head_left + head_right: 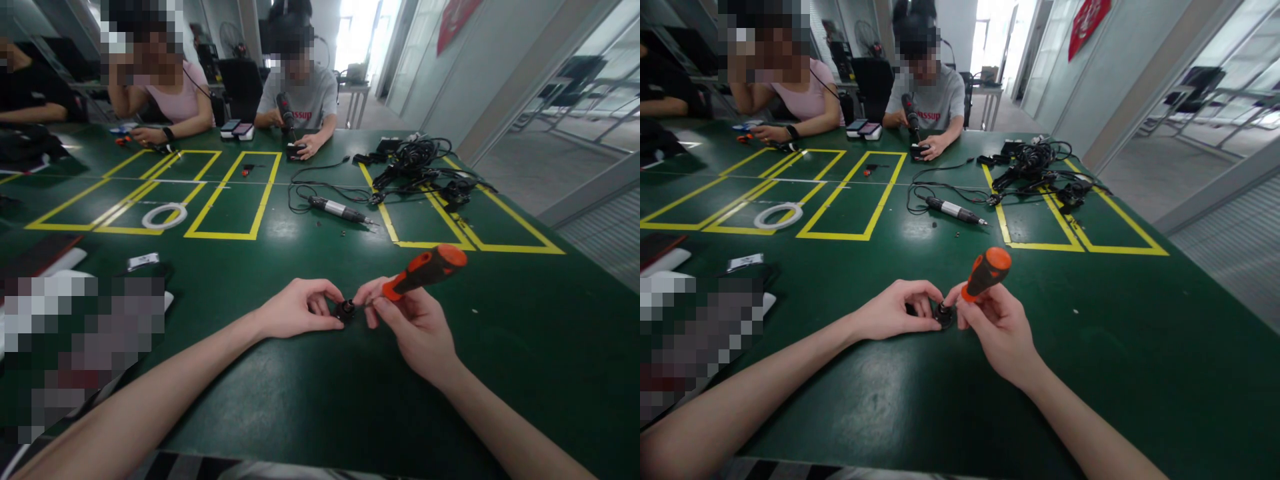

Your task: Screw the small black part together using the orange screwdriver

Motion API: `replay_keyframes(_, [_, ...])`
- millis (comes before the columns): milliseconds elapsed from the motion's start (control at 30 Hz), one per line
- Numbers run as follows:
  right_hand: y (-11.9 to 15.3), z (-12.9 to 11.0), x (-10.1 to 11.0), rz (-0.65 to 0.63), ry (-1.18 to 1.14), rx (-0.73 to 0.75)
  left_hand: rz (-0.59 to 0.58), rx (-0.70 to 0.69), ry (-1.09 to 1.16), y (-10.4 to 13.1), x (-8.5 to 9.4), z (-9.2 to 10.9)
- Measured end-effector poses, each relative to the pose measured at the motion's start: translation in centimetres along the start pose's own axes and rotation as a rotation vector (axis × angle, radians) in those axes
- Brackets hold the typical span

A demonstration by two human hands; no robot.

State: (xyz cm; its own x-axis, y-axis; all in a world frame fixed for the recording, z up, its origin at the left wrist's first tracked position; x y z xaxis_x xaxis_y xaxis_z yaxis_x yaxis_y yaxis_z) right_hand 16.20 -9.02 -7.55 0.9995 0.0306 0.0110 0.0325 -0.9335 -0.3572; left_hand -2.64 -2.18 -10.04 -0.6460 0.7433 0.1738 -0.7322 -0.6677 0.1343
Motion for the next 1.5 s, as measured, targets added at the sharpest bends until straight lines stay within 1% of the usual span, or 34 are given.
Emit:
replay_keyframes(133, [-0.15,-0.23,0.28,-0.055,0.069,-0.015,-0.003,0.006,-0.012,-0.07,0.05,-0.08])
replay_keyframes(200, [-0.14,-0.34,0.26,-0.073,0.066,-0.028,0.0,0.007,-0.008,-0.1,0.07,-0.15])
replay_keyframes(267, [-0.09,-0.37,0.1,-0.063,0.033,-0.034,0.004,0.002,-0.003,-0.12,0.06,-0.21])
replay_keyframes(433, [0.0,-0.23,-0.15,0.009,-0.02,-0.021,-0.002,0.005,0.004,-0.1,-0.02,-0.21])
replay_keyframes(533, [-0.04,-0.31,0.13,0.016,0.037,0.0,-0.002,-0.005,0.002,-0.06,0.02,-0.12])
replay_keyframes(700, [-0.14,-0.68,0.6,-0.015,0.149,-0.006,-0.003,-0.011,-0.006,-0.03,0.06,-0.1])
replay_keyframes(867, [-0.25,-0.84,0.42,-0.024,0.087,-0.028,-0.01,0.001,0.015,-0.05,-0.02,-0.17])
replay_keyframes(1067, [-0.05,-0.46,0.1,0.01,-0.018,-0.015,-0.001,0.007,-0.003,-0.03,-0.03,-0.13])
replay_keyframes(1333, [-0.07,-0.55,0.1,0.011,0.017,-0.035,-0.008,0.002,0.001,-0.09,0.02,-0.17])
replay_keyframes(1500, [-0.12,-0.64,0.2,-0.041,0.019,-0.038,-0.005,0.0,0.001,-0.09,0.06,-0.25])
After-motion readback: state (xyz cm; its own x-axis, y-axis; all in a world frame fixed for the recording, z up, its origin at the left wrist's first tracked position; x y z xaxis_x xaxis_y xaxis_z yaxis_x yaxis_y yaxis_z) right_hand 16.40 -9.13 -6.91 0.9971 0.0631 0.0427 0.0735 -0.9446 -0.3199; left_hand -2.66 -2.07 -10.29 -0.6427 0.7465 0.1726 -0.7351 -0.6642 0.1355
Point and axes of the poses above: each hand's wrist, its own y-axis away from the middle knuckle, its own x-axis out of the back of the hand, z = x × y, the point moved 2 cm from there along -y, towards the middle knuckle, and after that the axes turned 1 degree about x, right-handed, at the moved point
